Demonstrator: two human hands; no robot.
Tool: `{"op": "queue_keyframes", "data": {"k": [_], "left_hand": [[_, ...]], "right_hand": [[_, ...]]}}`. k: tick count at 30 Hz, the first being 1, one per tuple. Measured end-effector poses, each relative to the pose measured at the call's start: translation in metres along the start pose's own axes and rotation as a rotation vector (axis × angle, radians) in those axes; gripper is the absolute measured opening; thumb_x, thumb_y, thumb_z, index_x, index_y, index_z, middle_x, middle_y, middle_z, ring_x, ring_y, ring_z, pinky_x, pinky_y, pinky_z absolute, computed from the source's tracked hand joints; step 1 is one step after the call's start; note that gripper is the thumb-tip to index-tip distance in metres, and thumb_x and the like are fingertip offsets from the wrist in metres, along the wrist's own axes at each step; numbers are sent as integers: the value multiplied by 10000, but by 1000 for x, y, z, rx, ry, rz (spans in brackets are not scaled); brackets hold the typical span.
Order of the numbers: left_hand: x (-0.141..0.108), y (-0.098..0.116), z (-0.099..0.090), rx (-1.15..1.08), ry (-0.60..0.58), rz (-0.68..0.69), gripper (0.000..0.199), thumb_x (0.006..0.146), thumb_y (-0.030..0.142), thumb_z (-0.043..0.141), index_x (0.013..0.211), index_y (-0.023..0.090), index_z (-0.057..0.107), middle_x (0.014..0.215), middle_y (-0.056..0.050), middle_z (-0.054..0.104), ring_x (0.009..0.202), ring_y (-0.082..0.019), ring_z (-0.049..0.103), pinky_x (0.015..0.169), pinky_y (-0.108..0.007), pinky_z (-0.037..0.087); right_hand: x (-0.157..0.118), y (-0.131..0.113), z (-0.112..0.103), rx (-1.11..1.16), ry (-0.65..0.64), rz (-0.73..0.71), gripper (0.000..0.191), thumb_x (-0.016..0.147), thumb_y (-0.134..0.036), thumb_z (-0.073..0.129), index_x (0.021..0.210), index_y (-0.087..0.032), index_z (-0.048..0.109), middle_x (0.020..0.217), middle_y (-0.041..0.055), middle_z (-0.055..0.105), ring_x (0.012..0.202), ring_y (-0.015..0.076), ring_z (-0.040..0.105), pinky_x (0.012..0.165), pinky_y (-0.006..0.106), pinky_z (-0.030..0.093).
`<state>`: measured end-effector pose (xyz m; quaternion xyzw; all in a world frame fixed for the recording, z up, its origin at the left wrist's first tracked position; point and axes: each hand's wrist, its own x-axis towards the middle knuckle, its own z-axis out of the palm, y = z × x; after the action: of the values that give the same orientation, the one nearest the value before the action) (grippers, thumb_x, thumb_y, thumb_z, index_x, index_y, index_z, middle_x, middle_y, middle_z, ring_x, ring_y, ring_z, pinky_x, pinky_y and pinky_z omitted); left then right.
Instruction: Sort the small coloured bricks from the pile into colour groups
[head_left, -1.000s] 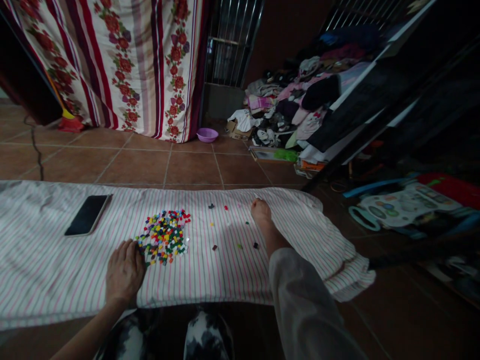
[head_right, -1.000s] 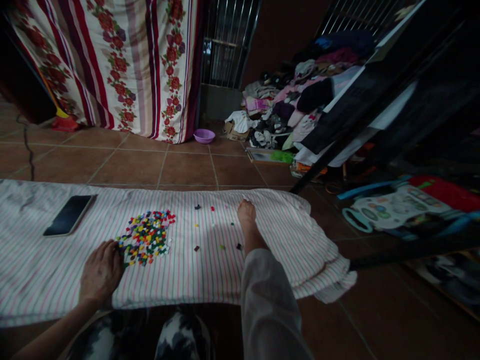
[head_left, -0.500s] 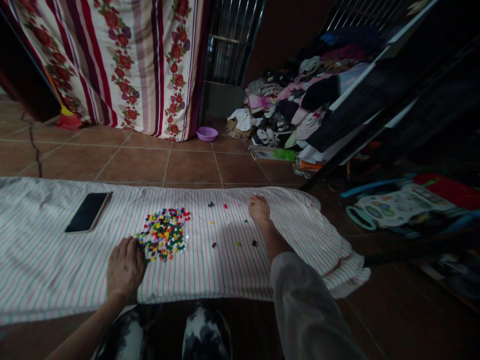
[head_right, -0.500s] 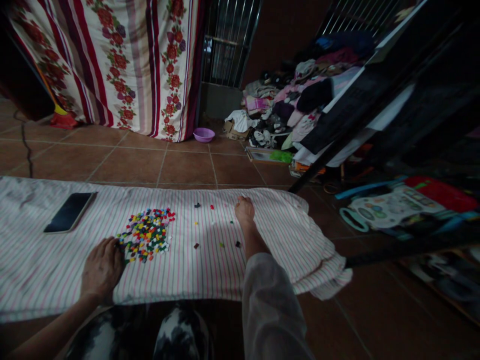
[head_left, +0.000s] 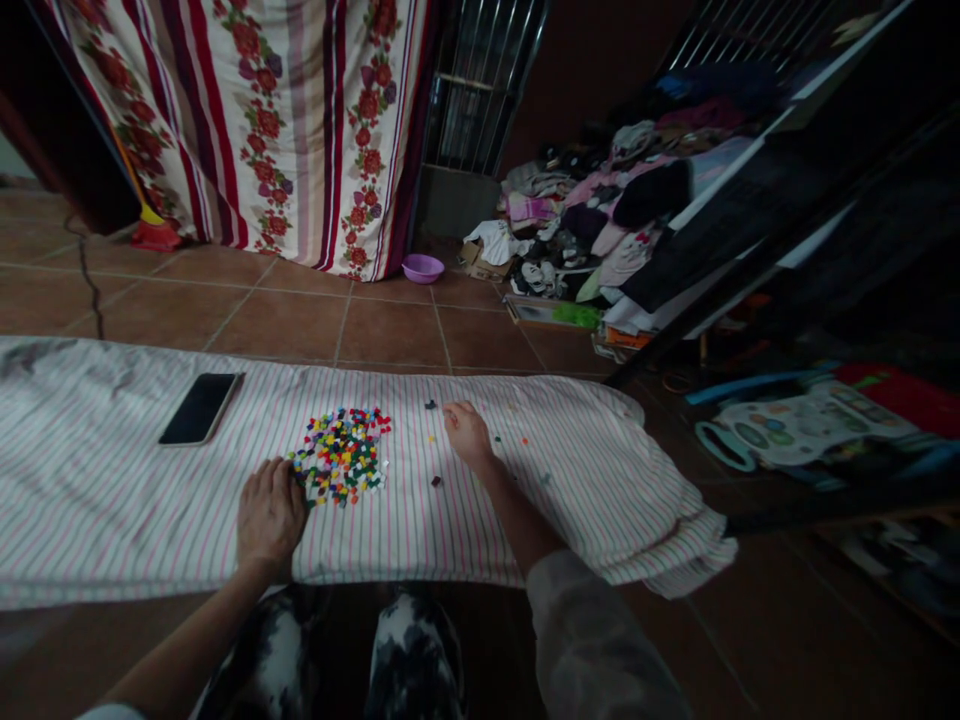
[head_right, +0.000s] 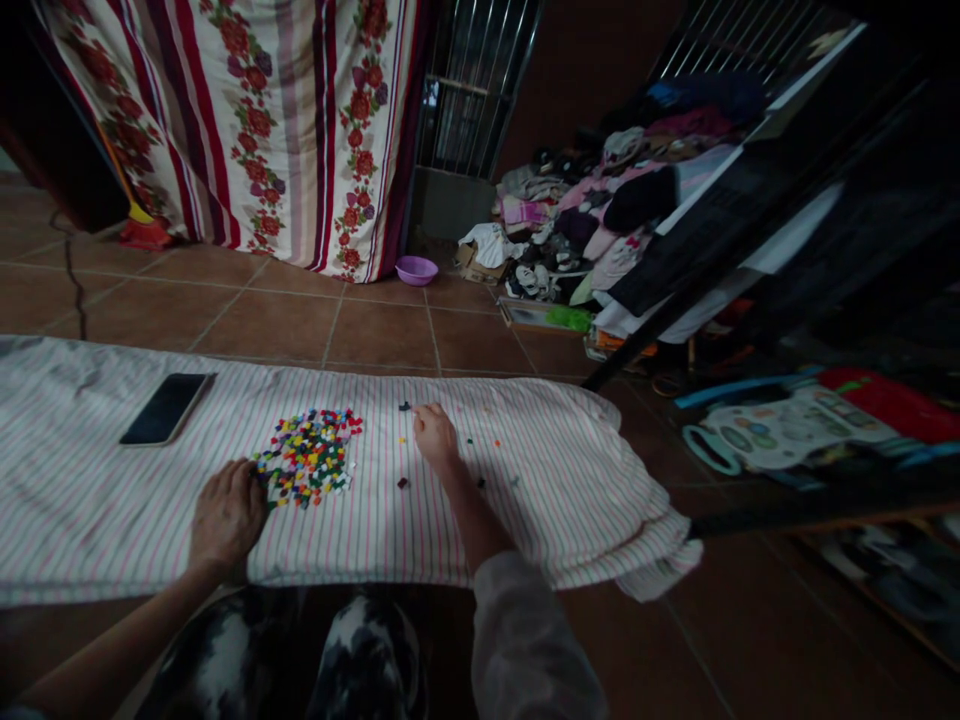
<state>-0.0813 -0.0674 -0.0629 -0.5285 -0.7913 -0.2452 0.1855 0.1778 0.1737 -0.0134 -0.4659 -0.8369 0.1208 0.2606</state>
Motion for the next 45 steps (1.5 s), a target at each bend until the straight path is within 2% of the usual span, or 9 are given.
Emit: {"op": "queue_keyframes", "data": {"k": [7,11,14,19,29,34,41,45], "left_hand": [[2,3,-2,-78,-4,-70,364,929,261,312,1135,82,554,1138,-194,626,1193,-290,516,1047,-472,384],[1,2,0,-111,-51,-121,416,937,259,274,1186,58,540,1161,-210,630,1229,-295,497,1066,-477,364],[2,3,-1,-148,-73,-179,445,938,253,253,1220,43,526,1191,-219,617,1243,-294,488,1074,-480,351],[4,6,-5,-214,-71,-227,452,939,255,247,1216,39,531,1204,-228,607,1244,-296,481,1067,-491,348],[2,6,-5,-233,-64,-231,429,924,236,291,1266,77,496,1221,-201,604,1283,-302,453,1073,-525,319],[2,7,-7,-212,-78,-202,438,925,250,284,1237,42,510,1185,-224,611,1270,-308,455,1072,-503,324],[2,5,-9,-193,-56,-133,427,913,268,305,1224,71,521,1147,-192,613,1240,-295,463,1058,-480,340],[2,4,-10,-200,-51,-148,432,909,284,305,1212,79,534,1132,-180,617,1221,-293,479,1063,-475,347]], "right_hand": [[-61,-88,33,306,-84,-239,283,846,-115,474,1011,-200,687,951,59,652,894,161,618,833,271,491],[-87,-125,40,350,-166,-214,280,853,-124,490,1028,-225,683,999,43,654,956,155,612,868,267,487],[-98,-139,43,299,-187,-130,272,852,-129,505,1034,-226,683,1024,47,652,976,160,607,871,263,479],[-110,-142,45,189,-189,-22,271,862,-143,498,1050,-221,677,1016,56,641,924,165,613,812,252,473],[-128,-142,55,99,-164,-6,213,883,-281,556,1069,-238,652,968,36,636,866,163,615,731,239,442],[-129,-145,60,31,-112,1,180,903,-321,554,1005,-223,666,950,41,639,843,161,618,693,230,424],[-134,-145,59,115,-41,-29,150,920,-291,529,991,-228,644,932,26,654,887,148,615,778,221,439],[-135,-144,60,135,-9,0,126,909,-278,516,960,-234,623,900,23,657,867,153,617,779,229,451]]}}
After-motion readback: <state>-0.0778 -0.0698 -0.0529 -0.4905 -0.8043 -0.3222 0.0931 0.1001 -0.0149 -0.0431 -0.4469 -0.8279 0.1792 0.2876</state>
